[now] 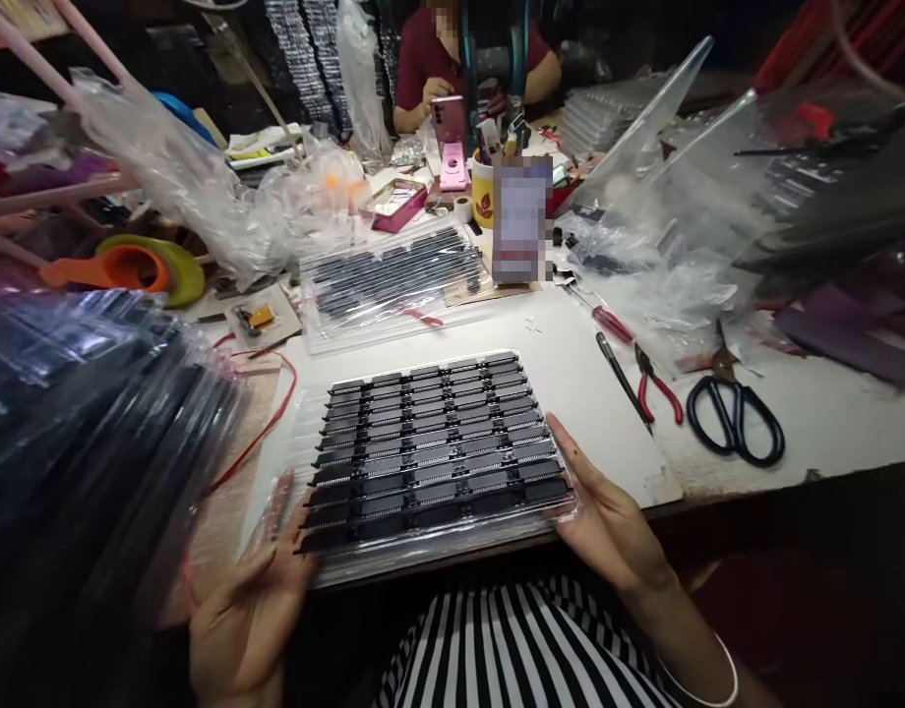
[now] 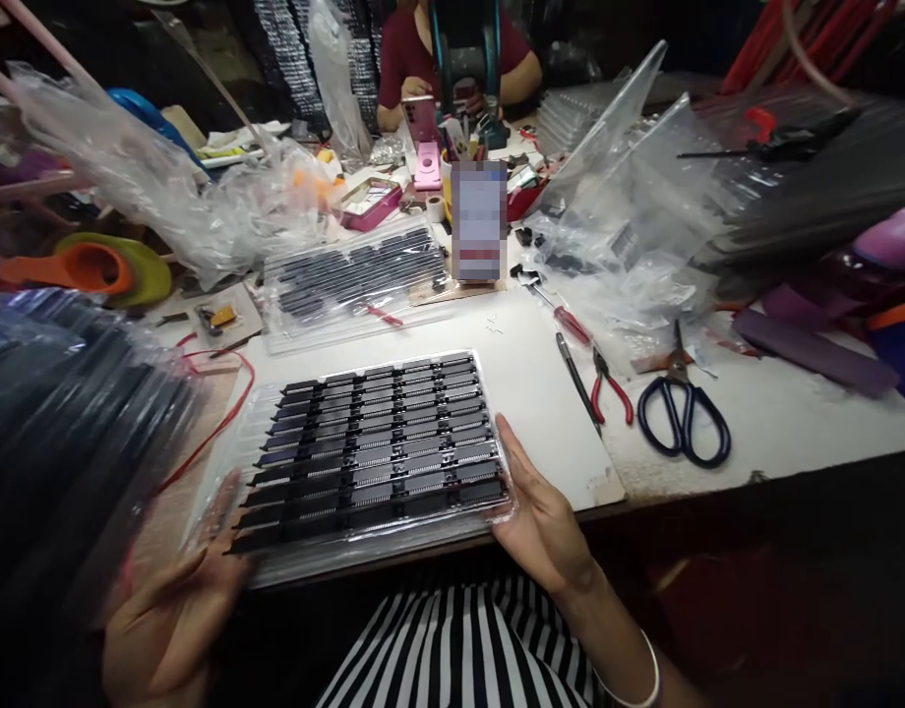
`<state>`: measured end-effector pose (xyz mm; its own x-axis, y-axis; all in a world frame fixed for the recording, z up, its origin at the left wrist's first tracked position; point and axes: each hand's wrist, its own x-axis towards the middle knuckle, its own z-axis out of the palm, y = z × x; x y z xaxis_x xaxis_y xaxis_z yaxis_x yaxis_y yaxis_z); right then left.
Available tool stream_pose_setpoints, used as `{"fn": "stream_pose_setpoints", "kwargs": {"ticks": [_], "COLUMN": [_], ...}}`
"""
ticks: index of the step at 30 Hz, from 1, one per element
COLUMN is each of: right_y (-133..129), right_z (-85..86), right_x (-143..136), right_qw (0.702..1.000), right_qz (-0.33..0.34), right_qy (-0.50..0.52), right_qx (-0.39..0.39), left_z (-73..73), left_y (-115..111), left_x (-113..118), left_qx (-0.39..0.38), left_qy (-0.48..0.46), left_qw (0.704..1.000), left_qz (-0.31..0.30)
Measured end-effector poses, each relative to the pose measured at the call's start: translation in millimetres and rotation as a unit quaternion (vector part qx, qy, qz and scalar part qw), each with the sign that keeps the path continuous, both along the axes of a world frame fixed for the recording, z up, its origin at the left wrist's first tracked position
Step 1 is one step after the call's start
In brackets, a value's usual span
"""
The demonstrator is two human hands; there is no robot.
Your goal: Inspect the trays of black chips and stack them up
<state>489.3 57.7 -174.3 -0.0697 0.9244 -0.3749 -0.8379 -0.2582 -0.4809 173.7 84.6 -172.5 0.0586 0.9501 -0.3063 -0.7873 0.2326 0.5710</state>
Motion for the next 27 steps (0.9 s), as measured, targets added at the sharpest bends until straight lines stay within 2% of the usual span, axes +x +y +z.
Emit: {"fn": "stream_pose_setpoints", "kwargs": {"ticks": [4,9,15,20,27], "right_y": [0,-1,-2,-3,-3], "right_z": [-0.2,1.8,2.0,4.7,7.0], "right_x": [0,-2,-3,-8,-16], "right_qw": [1.0,1.0,0.999,0.998,0.991], "right_qz": [0.0,0.0,0.005,-0.005,-0.039], "right_qy": [-0.001,-0.014,-0.024,-0.058,-0.129], "right_qx": [0.01,0.014,0.026,0.019,-0.003], "left_z": [0.9,1.0,2.2,3.2,5.4], "left_y": [0,2,2,-1,-7], "left_x": [3,3,7,5,13], "left_qx": [0.006,-0.008,0.003,0.001,-0.012], "left_qy": [0.035,0.028,0.045,0.006,0.017], "left_qw": [0.999,0.999,0.997,0.998,0.999], "left_qz": [0.033,0.023,0.058,0.057,0.035]}}
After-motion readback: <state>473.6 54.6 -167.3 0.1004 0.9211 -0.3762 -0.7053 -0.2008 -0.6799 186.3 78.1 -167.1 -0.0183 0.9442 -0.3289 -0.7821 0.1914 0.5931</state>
